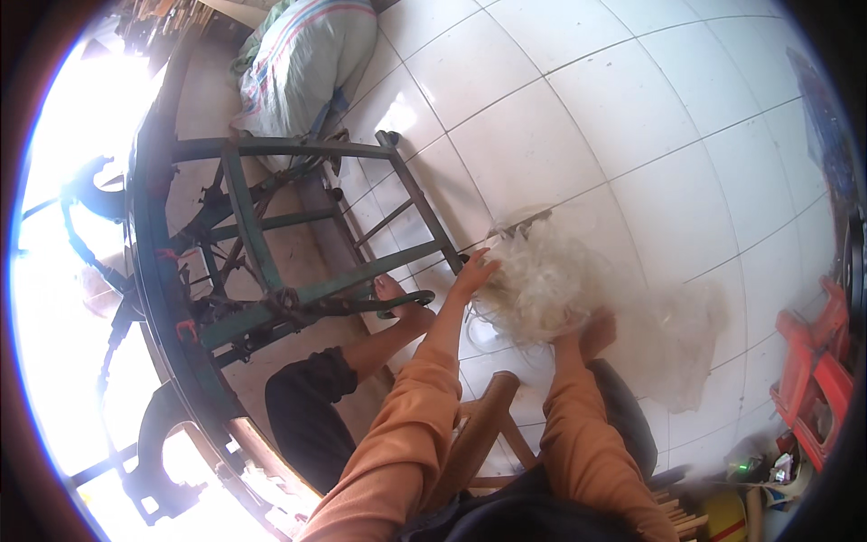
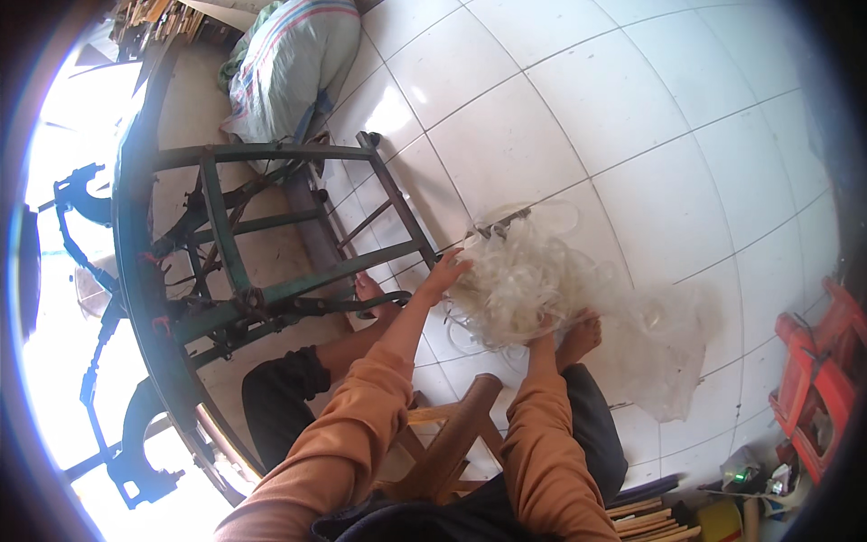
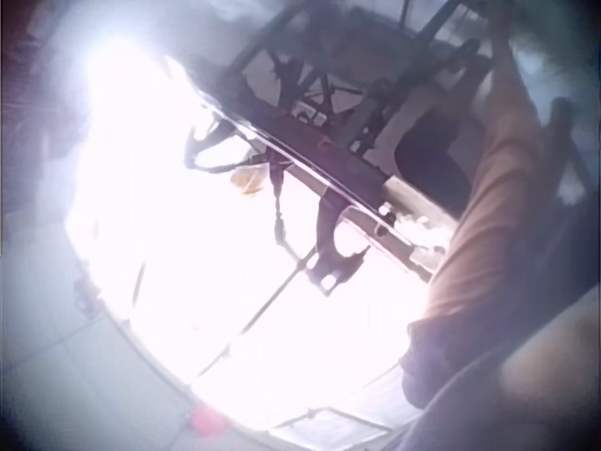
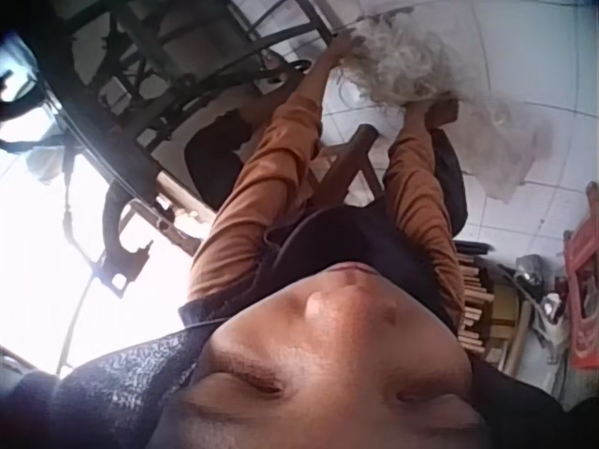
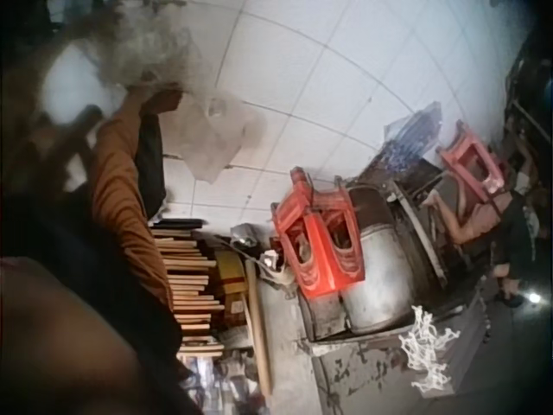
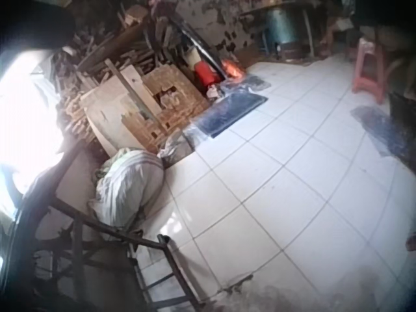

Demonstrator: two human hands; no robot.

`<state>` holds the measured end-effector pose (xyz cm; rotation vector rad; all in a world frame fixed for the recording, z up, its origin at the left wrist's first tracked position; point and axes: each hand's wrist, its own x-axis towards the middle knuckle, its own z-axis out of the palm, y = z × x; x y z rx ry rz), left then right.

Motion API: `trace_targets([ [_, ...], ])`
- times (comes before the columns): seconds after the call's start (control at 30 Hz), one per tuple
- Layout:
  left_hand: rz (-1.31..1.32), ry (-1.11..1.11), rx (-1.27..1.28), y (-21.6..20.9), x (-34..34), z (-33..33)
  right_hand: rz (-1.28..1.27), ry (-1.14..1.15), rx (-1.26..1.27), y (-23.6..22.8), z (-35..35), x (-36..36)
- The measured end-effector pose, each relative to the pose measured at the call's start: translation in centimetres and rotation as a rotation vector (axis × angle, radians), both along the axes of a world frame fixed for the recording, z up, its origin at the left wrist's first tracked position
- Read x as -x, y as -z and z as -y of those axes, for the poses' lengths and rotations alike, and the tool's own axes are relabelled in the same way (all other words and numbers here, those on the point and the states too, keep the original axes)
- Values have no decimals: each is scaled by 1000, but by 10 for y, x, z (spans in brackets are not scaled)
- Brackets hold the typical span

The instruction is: The person separates and pulls individual clear plastic strips from a bundle and cuts them to length using a small blade on a wooden block.

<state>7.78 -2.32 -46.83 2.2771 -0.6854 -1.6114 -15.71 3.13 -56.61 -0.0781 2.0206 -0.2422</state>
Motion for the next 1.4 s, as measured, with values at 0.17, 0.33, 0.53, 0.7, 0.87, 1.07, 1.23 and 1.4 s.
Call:
trace_targets([
  [0.17, 23, 39, 59, -4, 10, 10, 19, 125, 49, 2, -3, 2],
  [0.33, 10, -23, 178, -38, 22, 22, 80, 318, 151, -7, 4, 19],
  [0.53, -35, -109, 285, -117, 41, 65, 242, 571, 358, -54, 34, 46],
  [0.7, -141, 7, 474, -206, 53, 116, 484, 696, 589, -146, 91, 45],
  [0.87, -39, 200, 678, -336, 82, 158, 731, 702, 847, -305, 154, 54],
  [1.07, 7, 282, 826, -495, 78, 143, 1057, 612, 1038, -517, 155, 27],
  [1.23, 156, 387, 925, -638, 37, 105, 1273, 586, 1040, -637, 97, -11],
  [1.4, 500, 524, 986, -757, -34, 66, 1484, 567, 930, -727, 35, -80],
])
